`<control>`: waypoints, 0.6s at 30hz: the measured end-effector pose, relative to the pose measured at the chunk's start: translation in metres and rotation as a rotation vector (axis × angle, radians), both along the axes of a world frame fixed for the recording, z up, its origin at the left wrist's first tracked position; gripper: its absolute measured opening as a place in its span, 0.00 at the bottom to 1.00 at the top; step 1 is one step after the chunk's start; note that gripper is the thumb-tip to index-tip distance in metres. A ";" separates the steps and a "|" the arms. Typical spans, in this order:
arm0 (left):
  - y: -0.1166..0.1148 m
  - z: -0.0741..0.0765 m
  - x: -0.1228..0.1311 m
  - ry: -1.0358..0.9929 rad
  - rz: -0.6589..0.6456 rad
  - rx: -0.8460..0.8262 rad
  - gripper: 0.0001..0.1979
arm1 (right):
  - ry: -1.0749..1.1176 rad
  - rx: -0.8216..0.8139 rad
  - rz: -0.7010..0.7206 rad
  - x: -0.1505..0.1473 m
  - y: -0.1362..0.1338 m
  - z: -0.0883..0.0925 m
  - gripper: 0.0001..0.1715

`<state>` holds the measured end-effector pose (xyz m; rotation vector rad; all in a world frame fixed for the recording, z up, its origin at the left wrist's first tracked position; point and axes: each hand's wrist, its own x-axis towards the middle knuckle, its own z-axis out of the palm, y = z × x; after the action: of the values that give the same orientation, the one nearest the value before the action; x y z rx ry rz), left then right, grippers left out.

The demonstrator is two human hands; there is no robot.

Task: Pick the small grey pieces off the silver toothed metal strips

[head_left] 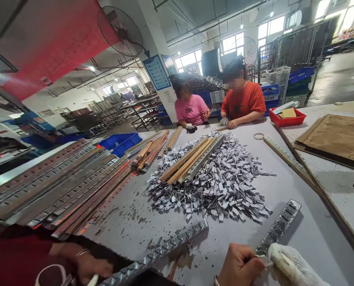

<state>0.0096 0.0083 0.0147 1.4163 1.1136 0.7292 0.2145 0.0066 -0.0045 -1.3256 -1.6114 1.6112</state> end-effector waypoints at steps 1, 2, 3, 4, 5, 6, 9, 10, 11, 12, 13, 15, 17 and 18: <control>0.001 0.002 0.000 0.095 -0.037 0.144 0.34 | -0.013 0.001 -0.018 0.001 0.001 -0.001 0.33; 0.001 0.005 0.000 0.171 -0.091 0.245 0.32 | -0.028 -0.001 -0.034 0.001 0.001 -0.003 0.35; 0.001 0.008 0.000 0.225 -0.148 0.295 0.30 | -0.037 -0.005 -0.042 0.000 0.001 -0.003 0.38; 0.001 0.010 0.001 0.254 -0.197 0.301 0.28 | -0.036 -0.015 -0.044 -0.003 0.000 -0.003 0.41; 0.000 0.012 0.002 0.261 -0.236 0.275 0.26 | -0.023 -0.044 -0.043 -0.008 -0.002 -0.002 0.43; 0.000 0.013 0.004 0.249 -0.267 0.241 0.25 | 0.008 -0.094 -0.036 -0.012 -0.003 -0.001 0.44; 0.001 0.008 0.011 0.223 -0.320 0.193 0.25 | 0.144 -0.303 -0.062 -0.024 -0.002 0.003 0.45; 0.003 0.006 0.013 0.247 -0.316 0.178 0.25 | 0.177 -0.331 -0.074 -0.024 0.001 0.003 0.44; 0.005 0.003 0.016 0.286 -0.303 0.161 0.26 | 0.195 -0.325 -0.076 -0.021 0.006 0.003 0.43; 0.007 0.000 0.018 0.328 -0.283 0.146 0.26 | 0.201 -0.295 -0.078 -0.015 0.013 0.003 0.42; 0.009 -0.003 0.020 0.364 -0.259 0.138 0.26 | 0.197 -0.257 -0.094 -0.006 0.022 0.003 0.41; 0.014 -0.010 0.022 0.398 -0.220 0.133 0.25 | 0.072 -0.151 -0.177 0.019 0.044 0.002 0.41; 0.018 -0.017 0.023 0.408 -0.259 0.101 0.26 | -0.268 0.026 -0.282 0.046 0.068 0.001 0.39; 0.019 -0.021 0.023 0.426 -0.308 0.070 0.30 | -0.499 0.131 -0.274 0.058 0.080 0.000 0.37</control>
<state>0.0323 0.0277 -0.0065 1.8065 1.1591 0.2516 0.2723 0.0864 -0.0040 -1.8830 -1.6743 1.0450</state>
